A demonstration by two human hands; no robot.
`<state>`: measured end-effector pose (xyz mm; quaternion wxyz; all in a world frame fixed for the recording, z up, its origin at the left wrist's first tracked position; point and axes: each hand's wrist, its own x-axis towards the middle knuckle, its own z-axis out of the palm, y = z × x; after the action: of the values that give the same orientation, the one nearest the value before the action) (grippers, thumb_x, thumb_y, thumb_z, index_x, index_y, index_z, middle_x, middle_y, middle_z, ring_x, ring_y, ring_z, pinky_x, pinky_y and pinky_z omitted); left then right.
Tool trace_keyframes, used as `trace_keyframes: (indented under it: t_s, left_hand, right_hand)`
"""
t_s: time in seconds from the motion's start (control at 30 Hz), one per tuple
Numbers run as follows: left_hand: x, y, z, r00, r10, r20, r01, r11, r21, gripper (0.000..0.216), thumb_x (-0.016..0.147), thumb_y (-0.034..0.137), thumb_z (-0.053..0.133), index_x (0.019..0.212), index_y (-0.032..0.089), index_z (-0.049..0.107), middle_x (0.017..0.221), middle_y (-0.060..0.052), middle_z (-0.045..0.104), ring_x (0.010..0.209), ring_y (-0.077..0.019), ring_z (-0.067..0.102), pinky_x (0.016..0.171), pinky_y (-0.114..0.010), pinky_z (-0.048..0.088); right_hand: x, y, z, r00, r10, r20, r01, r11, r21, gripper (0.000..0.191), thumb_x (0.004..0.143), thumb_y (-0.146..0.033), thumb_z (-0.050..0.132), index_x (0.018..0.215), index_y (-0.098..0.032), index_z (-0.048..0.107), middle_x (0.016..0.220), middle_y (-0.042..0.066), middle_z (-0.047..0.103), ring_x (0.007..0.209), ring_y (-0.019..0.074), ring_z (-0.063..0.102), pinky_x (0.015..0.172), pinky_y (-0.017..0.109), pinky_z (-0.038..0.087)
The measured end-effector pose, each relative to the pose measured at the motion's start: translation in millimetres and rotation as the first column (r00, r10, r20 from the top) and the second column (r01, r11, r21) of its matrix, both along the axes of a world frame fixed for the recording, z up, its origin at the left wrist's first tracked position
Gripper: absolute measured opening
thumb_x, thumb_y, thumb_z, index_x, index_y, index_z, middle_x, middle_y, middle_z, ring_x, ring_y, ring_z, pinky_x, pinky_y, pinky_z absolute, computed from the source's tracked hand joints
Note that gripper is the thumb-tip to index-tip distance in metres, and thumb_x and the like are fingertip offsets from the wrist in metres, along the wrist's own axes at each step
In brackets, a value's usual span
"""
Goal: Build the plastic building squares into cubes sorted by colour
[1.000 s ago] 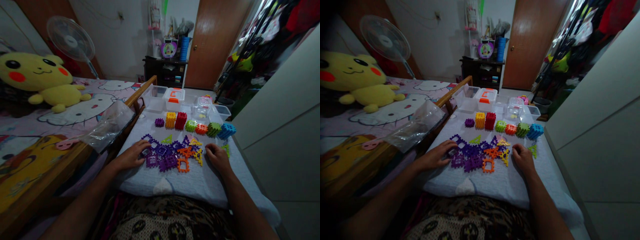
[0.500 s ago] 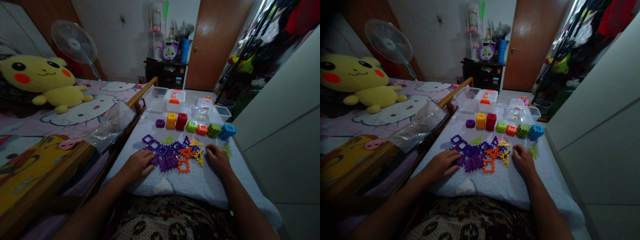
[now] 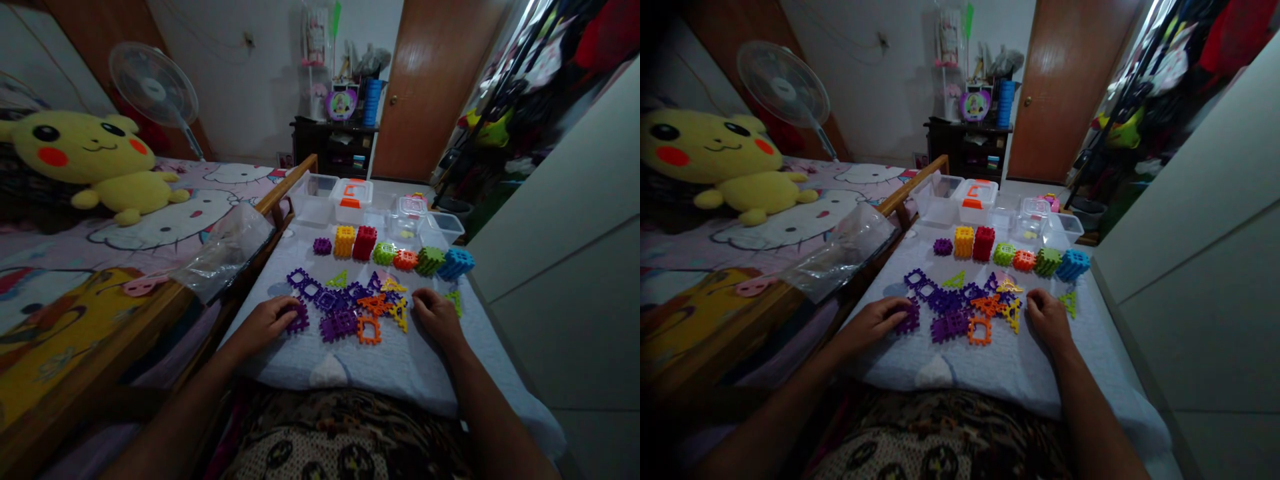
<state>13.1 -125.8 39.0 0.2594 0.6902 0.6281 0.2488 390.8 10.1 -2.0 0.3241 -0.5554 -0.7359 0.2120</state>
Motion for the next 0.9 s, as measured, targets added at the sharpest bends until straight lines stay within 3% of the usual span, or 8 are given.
trace_keyframes:
  t_s: [0.07,0.27,0.37,0.53,0.73,0.9]
  left_hand:
    - [6,2,-2.2,0.996,-0.037,-0.087,0.042,0.998,0.054,0.026,0.093,0.035,0.049,0.108,0.02,0.064,0.106,-0.007,0.067,0.099,-0.0217,0.063,0.091,-0.034,0.048]
    - [1,11,-8.0,0.956,0.019,-0.293,0.045,0.976,0.211,0.029,0.09,0.02,0.045,0.115,0.021,0.061,0.116,-0.01,0.063,0.111,-0.0248,0.056,0.1,-0.043,0.044]
    - [-12,13,-9.2,0.947,-0.045,-0.318,0.104,0.98,0.172,0.047,0.079,0.007,0.045,0.123,0.021,0.058,0.125,-0.009,0.06,0.119,-0.0247,0.051,0.107,-0.046,0.039]
    - [-26,20,-7.2,0.935,-0.206,-0.29,0.223,0.975,0.026,0.063,0.069,0.003,0.046,0.129,0.023,0.055,0.135,-0.007,0.054,0.128,-0.0229,0.045,0.112,-0.044,0.036]
    - [-28,28,1.6,0.943,-0.253,-0.216,0.262,0.965,0.011,0.047,0.075,0.011,0.051,0.12,0.022,0.061,0.123,-0.007,0.058,0.117,-0.0214,0.054,0.107,-0.039,0.041]
    - [-28,25,-0.8,0.97,-0.168,-0.176,0.183,0.981,0.069,0.027,0.08,0.022,0.053,0.105,0.021,0.064,0.114,-0.007,0.061,0.108,-0.0215,0.059,0.098,-0.037,0.047]
  right_hand:
    - [0,0,0.5,1.0,0.003,-0.003,-0.003,1.0,0.003,0.026,0.079,-0.037,0.048,0.081,-0.018,0.067,0.079,0.007,0.071,0.071,0.0218,0.064,0.067,0.032,0.048]
    - [0,0,0.7,1.0,0.0,-0.005,0.0,1.0,0.011,0.025,0.078,-0.036,0.048,0.08,-0.02,0.067,0.076,0.006,0.071,0.07,0.0215,0.064,0.066,0.032,0.048]
    - [0,0,0.2,1.0,0.003,-0.005,-0.003,1.0,0.016,0.025,0.078,-0.036,0.048,0.08,-0.02,0.067,0.076,0.006,0.071,0.07,0.0216,0.064,0.066,0.032,0.048]
    - [0,1,-0.7,1.0,-0.001,0.007,0.001,1.0,0.007,0.026,0.079,-0.037,0.048,0.081,-0.019,0.067,0.078,0.007,0.072,0.071,0.0219,0.064,0.066,0.032,0.048]
    - [1,0,-2.2,1.0,-0.005,0.013,0.004,1.0,0.023,0.026,0.079,-0.036,0.048,0.082,-0.019,0.068,0.078,0.007,0.071,0.072,0.022,0.064,0.067,0.033,0.048]
    - [1,1,-2.7,1.0,0.009,0.011,-0.01,1.0,0.018,0.025,0.079,-0.035,0.048,0.081,-0.019,0.067,0.079,0.007,0.071,0.072,0.0216,0.064,0.067,0.032,0.048]
